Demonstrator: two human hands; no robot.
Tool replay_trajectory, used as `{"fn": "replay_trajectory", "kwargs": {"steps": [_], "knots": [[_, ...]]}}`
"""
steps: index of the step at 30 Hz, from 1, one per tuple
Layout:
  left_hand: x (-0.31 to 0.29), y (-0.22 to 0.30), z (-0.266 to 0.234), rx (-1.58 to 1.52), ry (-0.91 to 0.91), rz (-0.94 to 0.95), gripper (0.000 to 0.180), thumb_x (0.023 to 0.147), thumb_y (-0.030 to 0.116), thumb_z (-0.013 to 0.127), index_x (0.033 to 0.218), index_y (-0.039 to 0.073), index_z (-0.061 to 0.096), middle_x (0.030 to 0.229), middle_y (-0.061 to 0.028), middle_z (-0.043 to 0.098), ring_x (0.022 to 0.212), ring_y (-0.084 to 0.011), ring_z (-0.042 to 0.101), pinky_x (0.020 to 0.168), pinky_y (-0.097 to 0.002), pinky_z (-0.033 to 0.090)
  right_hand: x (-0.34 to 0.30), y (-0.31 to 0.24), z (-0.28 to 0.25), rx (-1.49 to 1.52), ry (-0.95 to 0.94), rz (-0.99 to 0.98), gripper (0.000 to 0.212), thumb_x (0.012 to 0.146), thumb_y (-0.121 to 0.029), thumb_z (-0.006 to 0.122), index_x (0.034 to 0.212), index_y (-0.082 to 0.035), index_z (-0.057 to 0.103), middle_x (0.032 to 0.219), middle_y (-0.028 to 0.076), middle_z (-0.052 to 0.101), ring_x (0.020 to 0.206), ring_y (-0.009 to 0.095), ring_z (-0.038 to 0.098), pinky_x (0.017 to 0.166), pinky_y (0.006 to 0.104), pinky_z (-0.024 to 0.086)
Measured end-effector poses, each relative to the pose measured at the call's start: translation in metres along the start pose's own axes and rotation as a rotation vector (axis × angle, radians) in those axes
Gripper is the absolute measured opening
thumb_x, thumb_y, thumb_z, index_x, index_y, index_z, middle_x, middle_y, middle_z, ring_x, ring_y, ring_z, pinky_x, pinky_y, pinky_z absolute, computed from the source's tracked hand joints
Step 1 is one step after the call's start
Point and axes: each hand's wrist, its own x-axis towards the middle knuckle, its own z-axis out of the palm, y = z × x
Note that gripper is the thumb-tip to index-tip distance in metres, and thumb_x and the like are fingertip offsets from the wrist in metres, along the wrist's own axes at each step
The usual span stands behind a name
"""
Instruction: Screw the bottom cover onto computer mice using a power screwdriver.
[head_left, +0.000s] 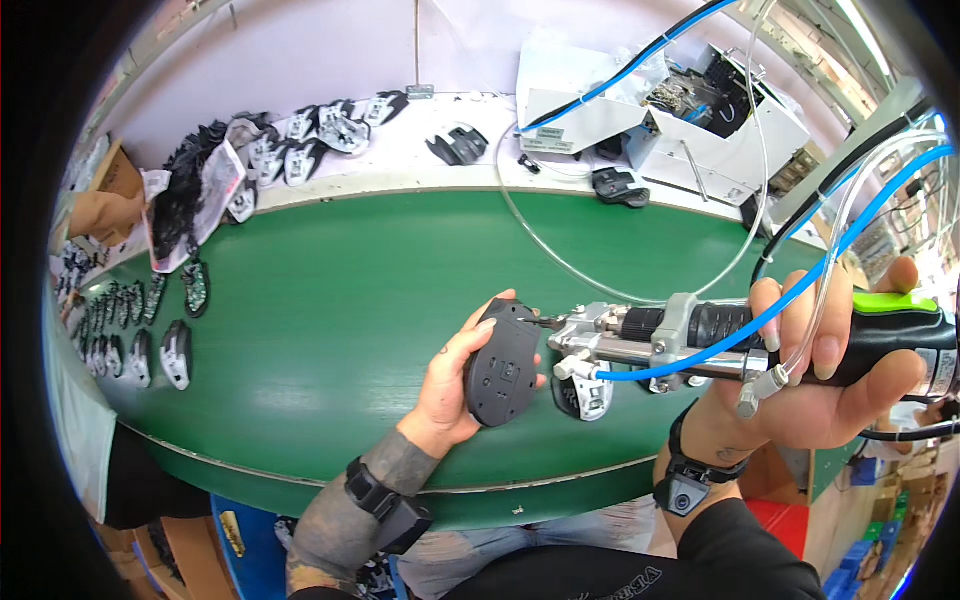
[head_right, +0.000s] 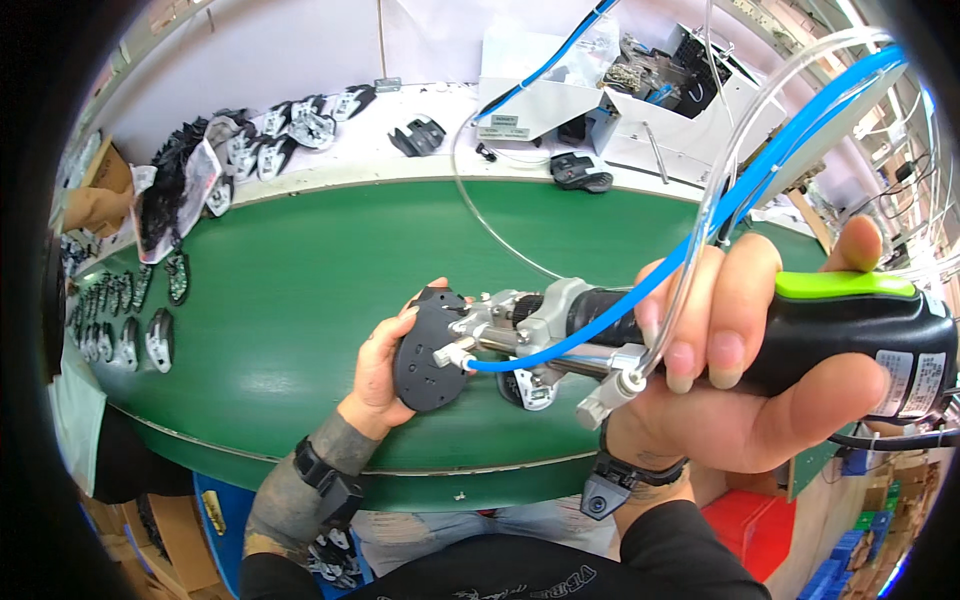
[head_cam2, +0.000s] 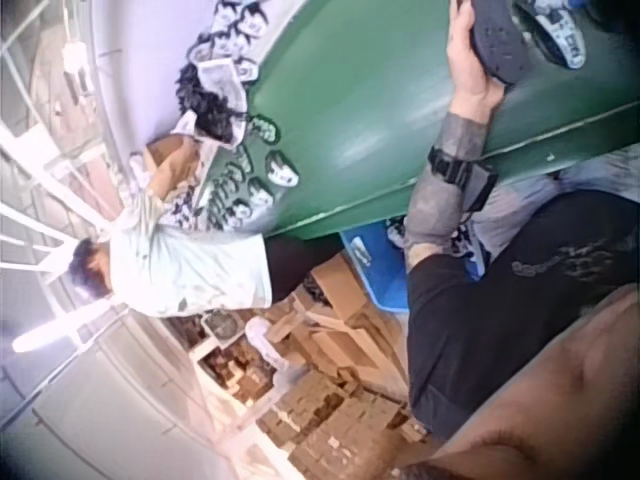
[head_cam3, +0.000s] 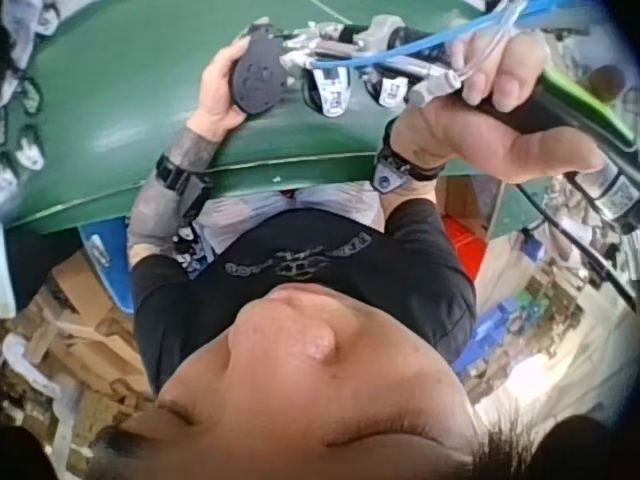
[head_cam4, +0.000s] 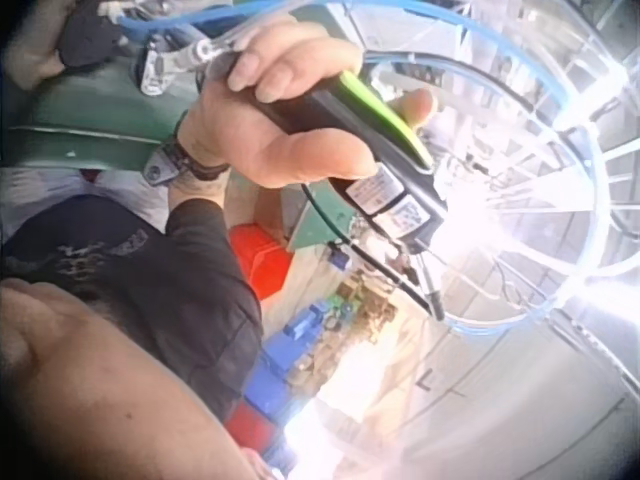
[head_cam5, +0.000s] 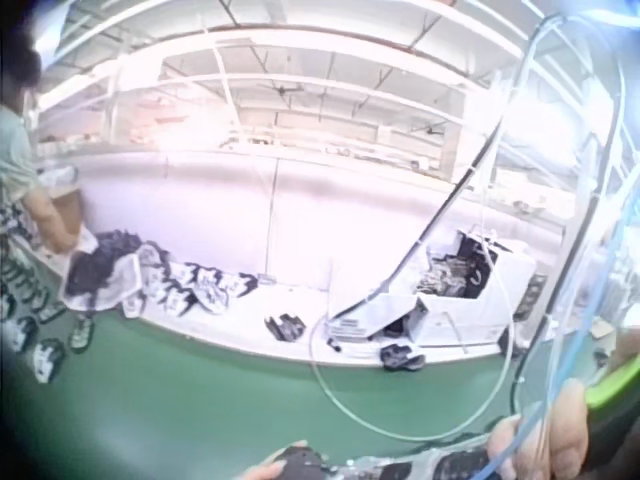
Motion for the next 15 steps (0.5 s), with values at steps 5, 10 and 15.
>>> {"fn": "replay_trajectory", "kwargs": {"steps": [5, 10, 15], "knots": [[0.0, -0.002, 0.002, 0.001, -0.054, -0.005, 0.054, 0.093, 0.027, 0.047, 0.142, 0.009, 0.032, 0.12, -0.0131, 0.051, 0.093, -0.0236, 0.062, 0.08, -0.0412, 0.056, -0.004, -0.005, 0.005, -0.091, 0.091, 0.013, 0.059, 0.092, -0.043, 0.058, 0.136, -0.007, 0.04, 0.071, 0.0, 0.045, 0.056, 0.01, 0.042, 0.056, 0.0247, 0.035], [-0.002, -0.004, 0.001, -0.005, -0.068, -0.012, 0.053, 0.095, 0.026, 0.046, 0.142, 0.009, 0.032, 0.115, -0.0126, 0.053, 0.091, -0.0231, 0.063, 0.078, -0.0396, 0.057, -0.004, 0.0, 0.009, -0.054, 0.102, 0.005, 0.055, 0.089, -0.045, 0.061, 0.125, -0.005, 0.05, 0.068, -0.001, 0.042, 0.055, 0.009, 0.04, 0.056, 0.0239, 0.034], [-0.005, -0.002, 0.006, -0.047, -0.073, -0.011, 0.053, 0.095, 0.026, 0.046, 0.143, 0.009, 0.031, 0.115, -0.0127, 0.054, 0.09, -0.022, 0.063, 0.077, -0.039, 0.057, -0.007, -0.01, 0.001, -0.041, 0.121, 0.079, 0.062, 0.088, -0.055, 0.057, 0.136, -0.019, 0.04, 0.071, -0.002, 0.049, 0.054, 0.013, 0.048, 0.062, 0.0309, 0.039]]}}
